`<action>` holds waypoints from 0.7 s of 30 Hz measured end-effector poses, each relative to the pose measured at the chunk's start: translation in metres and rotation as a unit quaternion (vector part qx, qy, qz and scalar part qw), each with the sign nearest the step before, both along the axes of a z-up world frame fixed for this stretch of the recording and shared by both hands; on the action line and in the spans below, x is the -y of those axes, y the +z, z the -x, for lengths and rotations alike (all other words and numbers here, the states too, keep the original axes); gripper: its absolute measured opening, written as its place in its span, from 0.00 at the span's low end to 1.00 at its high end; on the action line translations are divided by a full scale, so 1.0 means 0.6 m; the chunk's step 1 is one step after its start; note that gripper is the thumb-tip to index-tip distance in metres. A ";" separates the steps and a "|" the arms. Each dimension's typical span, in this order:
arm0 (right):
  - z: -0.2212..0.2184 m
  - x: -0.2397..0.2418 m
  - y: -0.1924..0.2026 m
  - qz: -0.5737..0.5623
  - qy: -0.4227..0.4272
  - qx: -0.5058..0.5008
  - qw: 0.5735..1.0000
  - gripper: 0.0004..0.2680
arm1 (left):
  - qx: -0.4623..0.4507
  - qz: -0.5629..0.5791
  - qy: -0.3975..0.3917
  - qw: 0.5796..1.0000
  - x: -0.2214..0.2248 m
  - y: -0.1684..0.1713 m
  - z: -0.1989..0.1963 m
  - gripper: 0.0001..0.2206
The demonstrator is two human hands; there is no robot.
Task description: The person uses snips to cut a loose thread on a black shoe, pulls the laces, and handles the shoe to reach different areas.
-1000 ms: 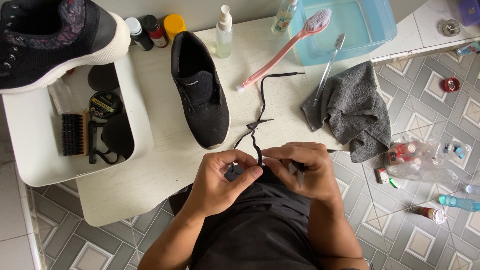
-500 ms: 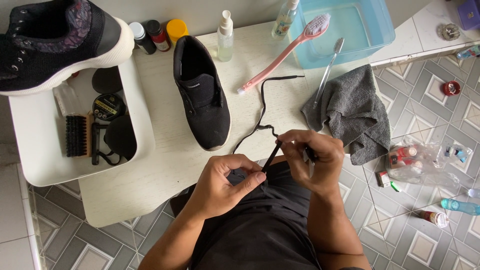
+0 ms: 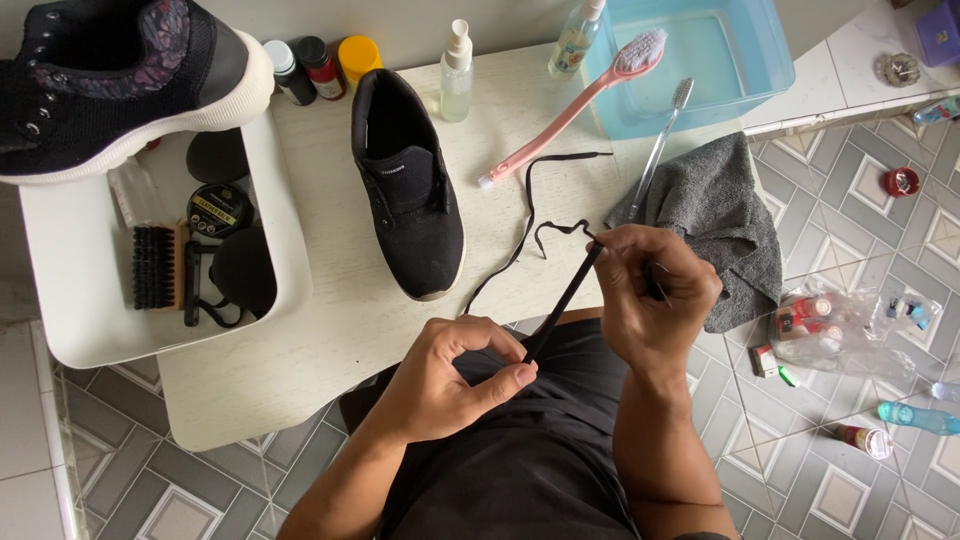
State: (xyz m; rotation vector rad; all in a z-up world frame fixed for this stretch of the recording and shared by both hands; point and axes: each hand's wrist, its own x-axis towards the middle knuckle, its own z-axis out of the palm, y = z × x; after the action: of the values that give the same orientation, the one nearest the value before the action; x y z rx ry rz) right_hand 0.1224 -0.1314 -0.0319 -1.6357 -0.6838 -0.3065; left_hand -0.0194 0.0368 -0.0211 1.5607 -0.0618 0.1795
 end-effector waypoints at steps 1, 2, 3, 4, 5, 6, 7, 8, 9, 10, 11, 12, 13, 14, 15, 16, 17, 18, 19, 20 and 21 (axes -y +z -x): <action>0.000 0.001 -0.001 -0.003 -0.006 0.000 1.000 0.02 | -0.009 -0.003 0.010 1.000 -0.002 -0.004 0.001 0.05; -0.002 0.002 -0.001 -0.006 -0.013 0.001 1.000 0.01 | -0.018 -0.006 0.020 1.000 -0.005 -0.007 0.001 0.05; -0.005 0.003 -0.002 -0.006 -0.012 0.001 1.000 0.01 | -0.018 -0.006 0.021 1.000 -0.006 -0.006 0.001 0.05; -0.007 0.005 -0.003 -0.010 -0.029 0.005 1.000 0.01 | -0.025 -0.006 0.020 0.999 -0.006 -0.005 0.002 0.05; -0.009 0.006 -0.004 -0.013 -0.046 0.010 0.999 0.02 | -0.032 -0.007 0.019 0.999 -0.006 -0.004 0.003 0.05; -0.013 0.009 -0.006 -0.013 -0.046 0.010 0.999 0.02 | -0.032 -0.006 0.019 0.999 -0.005 -0.003 0.004 0.05; -0.017 0.011 -0.008 -0.017 -0.052 0.015 0.998 0.03 | -0.037 -0.006 0.015 0.999 -0.004 -0.003 0.005 0.05; -0.020 0.014 -0.010 -0.020 -0.058 0.019 0.998 0.03 | -0.042 -0.006 0.010 0.999 -0.003 -0.003 0.006 0.04; -0.022 0.014 -0.009 -0.020 -0.059 0.019 0.998 0.03 | -0.043 -0.006 0.009 0.999 -0.003 -0.004 0.007 0.04; -0.024 0.014 -0.008 -0.025 -0.063 0.017 0.998 0.04 | -0.051 -0.004 0.003 0.999 -0.003 -0.005 0.008 0.04; -0.025 0.015 -0.008 -0.030 -0.067 0.015 0.997 0.04 | -0.059 -0.002 -0.004 0.998 -0.003 -0.007 0.009 0.04; -0.024 0.013 -0.005 -0.030 -0.067 0.015 0.997 0.04 | -0.059 -0.002 -0.004 0.998 -0.005 -0.008 0.008 0.04; -0.023 0.011 -0.003 -0.031 -0.067 0.014 0.997 0.04 | -0.069 0.004 -0.021 0.997 -0.007 -0.010 0.008 0.04; -0.022 0.008 0.000 -0.033 -0.068 0.013 0.997 0.04 | -0.079 0.010 -0.038 0.996 -0.009 -0.011 0.008 0.04; -0.022 0.009 0.000 -0.033 -0.067 0.013 0.997 0.04 | -0.079 0.010 -0.037 0.996 -0.009 -0.010 0.005 0.04; -0.021 0.010 0.000 -0.033 -0.075 0.003 0.997 0.04 | -0.070 0.008 -0.040 0.997 -0.009 -0.009 0.003 0.04; -0.020 0.011 0.000 -0.033 -0.083 -0.007 0.996 0.04 | -0.061 0.006 -0.042 0.997 -0.009 -0.008 0.001 0.05; -0.021 0.012 -0.003 -0.033 -0.083 -0.007 0.996 0.04 | -0.061 0.006 -0.043 0.997 -0.009 -0.013 0.004 0.05; -0.022 0.012 -0.005 -0.034 -0.090 -0.011 0.995 0.04 | -0.064 0.005 -0.046 0.997 -0.009 -0.018 0.006 0.05; -0.024 0.012 -0.008 -0.035 -0.097 -0.014 0.995 0.04 | -0.067 0.004 -0.049 0.997 -0.009 -0.024 0.009 0.04; -0.028 0.015 -0.010 -0.035 -0.097 -0.014 0.995 0.04 | -0.067 0.003 -0.049 0.997 -0.011 -0.024 0.010 0.04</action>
State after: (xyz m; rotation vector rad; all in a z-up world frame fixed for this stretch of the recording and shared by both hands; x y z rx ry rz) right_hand 0.1392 -0.1403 -0.0378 -1.6395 -0.4883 -0.4427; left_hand -0.0253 0.0435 -0.0353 1.5552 -0.0333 -0.0022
